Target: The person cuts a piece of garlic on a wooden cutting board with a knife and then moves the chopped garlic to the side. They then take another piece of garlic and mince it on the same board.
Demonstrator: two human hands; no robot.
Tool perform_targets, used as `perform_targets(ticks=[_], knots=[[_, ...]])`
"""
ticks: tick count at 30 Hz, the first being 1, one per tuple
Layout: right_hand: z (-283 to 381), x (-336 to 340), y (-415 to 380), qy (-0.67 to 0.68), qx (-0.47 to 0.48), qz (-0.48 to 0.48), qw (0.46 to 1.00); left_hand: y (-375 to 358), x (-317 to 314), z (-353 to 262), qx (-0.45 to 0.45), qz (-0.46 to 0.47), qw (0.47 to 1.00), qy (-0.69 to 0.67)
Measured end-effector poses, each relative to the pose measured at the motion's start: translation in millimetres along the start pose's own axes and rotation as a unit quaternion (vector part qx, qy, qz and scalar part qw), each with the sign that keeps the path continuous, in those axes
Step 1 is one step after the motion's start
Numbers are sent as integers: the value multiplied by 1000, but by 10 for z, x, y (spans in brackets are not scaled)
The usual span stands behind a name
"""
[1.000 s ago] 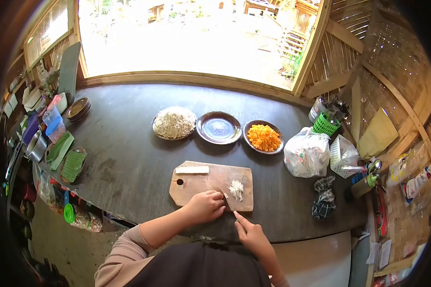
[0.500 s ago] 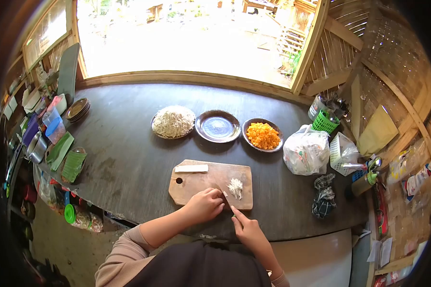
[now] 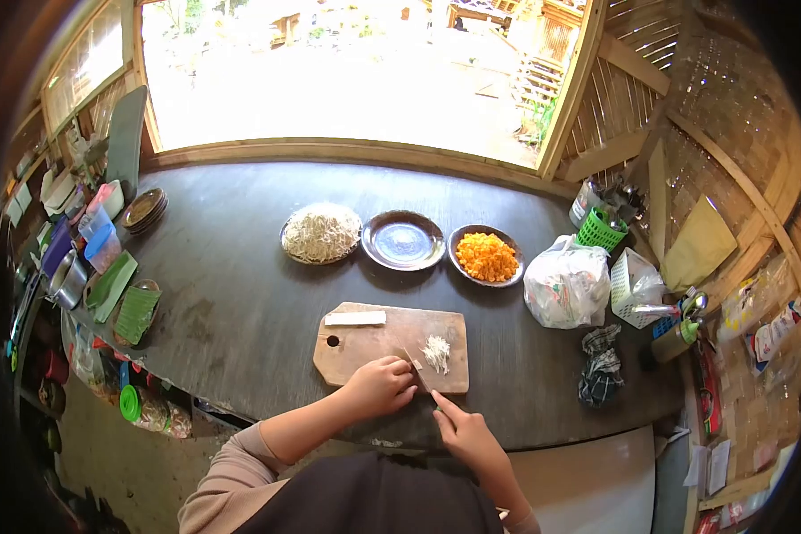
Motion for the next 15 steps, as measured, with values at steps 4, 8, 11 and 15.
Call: perform_targets(ticks=[4, 8, 11, 15], knots=[[-7, 7, -37, 1, -13, 10, 1000, -21, -33, 10, -5, -33, 999, -20], [-25, -68, 71, 13, -18, 2, 1000, -34, -81, 15, -5, -16, 1000, -2], [-5, -19, 20, 10, -3, 2, 1000, -19, -72, 30, -9, -18, 1000, 7], [6, 17, -53, -4, -21, 24, 999, -12, -43, 12, -1, -10, 1000, -7]])
Point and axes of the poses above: each hand's wrist, its own y-axis towards the middle knuckle, its own x-axis out of the back of the hand, z = x × y, the point moved 5 cm from there along y, towards the middle knuckle, and after that the axes turned 10 degrees about x, right-handed, at the moved point
